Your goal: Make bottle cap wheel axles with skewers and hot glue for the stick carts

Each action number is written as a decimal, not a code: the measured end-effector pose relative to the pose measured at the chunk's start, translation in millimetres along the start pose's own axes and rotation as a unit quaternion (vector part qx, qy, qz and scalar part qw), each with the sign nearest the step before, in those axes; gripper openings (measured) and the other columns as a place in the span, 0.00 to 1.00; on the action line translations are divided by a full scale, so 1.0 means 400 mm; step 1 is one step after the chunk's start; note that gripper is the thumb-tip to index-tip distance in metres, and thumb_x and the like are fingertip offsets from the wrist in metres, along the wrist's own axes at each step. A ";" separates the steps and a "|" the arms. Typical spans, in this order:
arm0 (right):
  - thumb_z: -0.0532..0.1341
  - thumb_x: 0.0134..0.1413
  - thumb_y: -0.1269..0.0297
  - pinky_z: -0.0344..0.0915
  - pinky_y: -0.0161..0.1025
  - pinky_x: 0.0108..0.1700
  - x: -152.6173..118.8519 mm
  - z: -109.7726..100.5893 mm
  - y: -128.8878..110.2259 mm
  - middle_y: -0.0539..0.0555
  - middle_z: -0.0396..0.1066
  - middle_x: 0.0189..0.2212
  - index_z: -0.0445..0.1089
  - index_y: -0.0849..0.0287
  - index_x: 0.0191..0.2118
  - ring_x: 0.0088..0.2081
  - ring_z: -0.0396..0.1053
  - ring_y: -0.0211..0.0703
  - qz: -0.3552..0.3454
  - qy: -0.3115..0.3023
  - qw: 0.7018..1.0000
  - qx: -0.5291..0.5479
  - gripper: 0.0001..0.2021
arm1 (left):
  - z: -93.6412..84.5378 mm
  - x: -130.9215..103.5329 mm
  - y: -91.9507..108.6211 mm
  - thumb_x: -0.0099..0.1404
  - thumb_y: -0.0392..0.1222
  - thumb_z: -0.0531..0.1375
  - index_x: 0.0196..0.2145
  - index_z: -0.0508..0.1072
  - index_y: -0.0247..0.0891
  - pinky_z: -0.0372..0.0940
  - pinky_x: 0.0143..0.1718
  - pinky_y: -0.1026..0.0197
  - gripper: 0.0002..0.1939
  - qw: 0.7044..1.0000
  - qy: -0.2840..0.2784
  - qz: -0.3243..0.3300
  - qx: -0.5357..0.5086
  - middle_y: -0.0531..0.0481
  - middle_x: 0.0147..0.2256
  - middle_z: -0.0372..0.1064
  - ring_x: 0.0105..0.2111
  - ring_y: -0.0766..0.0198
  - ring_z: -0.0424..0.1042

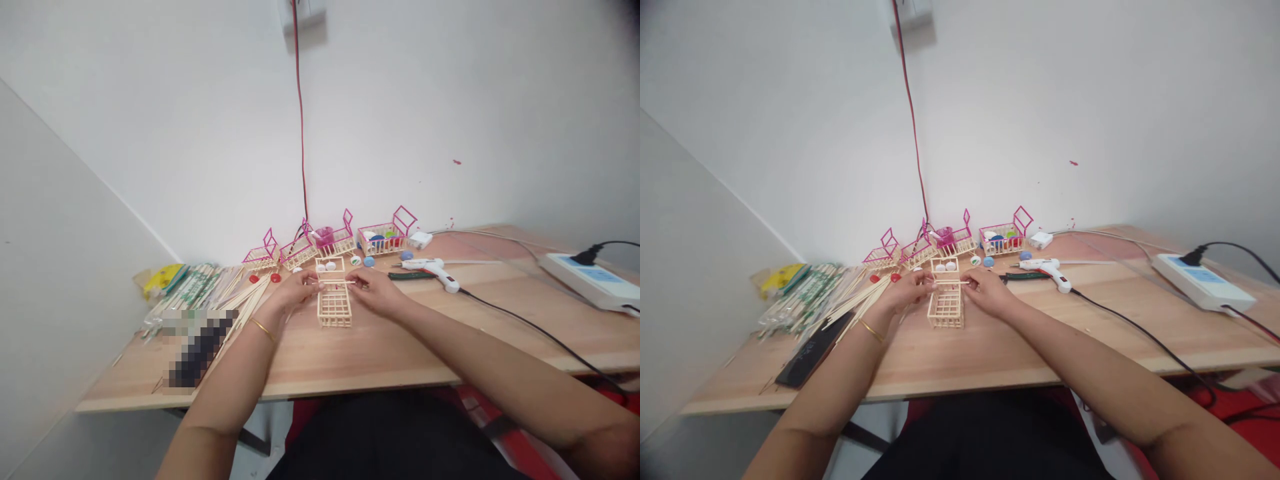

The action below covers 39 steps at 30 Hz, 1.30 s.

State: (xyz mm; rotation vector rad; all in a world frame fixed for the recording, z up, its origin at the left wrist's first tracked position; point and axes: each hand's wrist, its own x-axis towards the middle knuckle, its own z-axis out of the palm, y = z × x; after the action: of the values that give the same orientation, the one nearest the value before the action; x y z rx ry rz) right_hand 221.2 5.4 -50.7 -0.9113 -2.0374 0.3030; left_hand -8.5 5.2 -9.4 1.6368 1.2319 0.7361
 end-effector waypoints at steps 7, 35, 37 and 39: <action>0.57 0.53 0.69 0.62 0.38 0.35 0.000 0.000 0.001 0.53 0.72 0.31 0.70 0.58 0.35 0.31 0.66 0.41 -0.005 0.001 1.000 -0.002 0.05 | 0.001 0.004 -0.011 0.47 0.52 0.67 0.41 0.68 0.33 0.45 0.18 0.69 0.27 1.000 -0.022 -0.005 -0.004 0.60 0.20 0.56 0.16 0.76 0.52; 0.58 0.53 0.69 0.61 0.39 0.36 -0.001 -0.011 -0.003 0.53 0.72 0.29 0.71 0.59 0.32 0.32 0.67 0.42 0.005 -0.011 1.000 -0.022 0.05 | -0.015 0.007 -0.010 0.50 0.51 0.65 0.35 0.70 0.32 0.46 0.18 0.69 0.21 0.998 0.010 -0.016 -0.056 0.55 0.25 0.64 0.17 0.77 0.54; 0.58 0.53 0.69 0.61 0.39 0.36 -0.001 -0.010 -0.001 0.53 0.72 0.29 0.71 0.59 0.32 0.32 0.66 0.42 -0.001 -0.007 1.000 -0.023 0.04 | -0.015 0.008 -0.012 0.50 0.51 0.64 0.34 0.70 0.32 0.47 0.17 0.69 0.20 0.999 0.014 -0.012 -0.051 0.55 0.24 0.63 0.18 0.77 0.54; 0.58 0.53 0.69 0.61 0.39 0.36 -0.001 -0.009 0.000 0.53 0.72 0.29 0.71 0.58 0.32 0.32 0.66 0.42 -0.004 -0.005 1.000 -0.022 0.04 | -0.015 0.010 -0.013 0.50 0.50 0.64 0.33 0.70 0.32 0.47 0.18 0.69 0.18 0.999 0.020 -0.009 -0.046 0.56 0.23 0.62 0.18 0.76 0.54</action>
State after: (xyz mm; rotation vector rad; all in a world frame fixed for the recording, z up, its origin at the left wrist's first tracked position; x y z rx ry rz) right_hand 224.4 4.8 -48.8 -0.9313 -2.0626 0.2595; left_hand -14.6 11.1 -12.1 1.5410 1.2230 0.8057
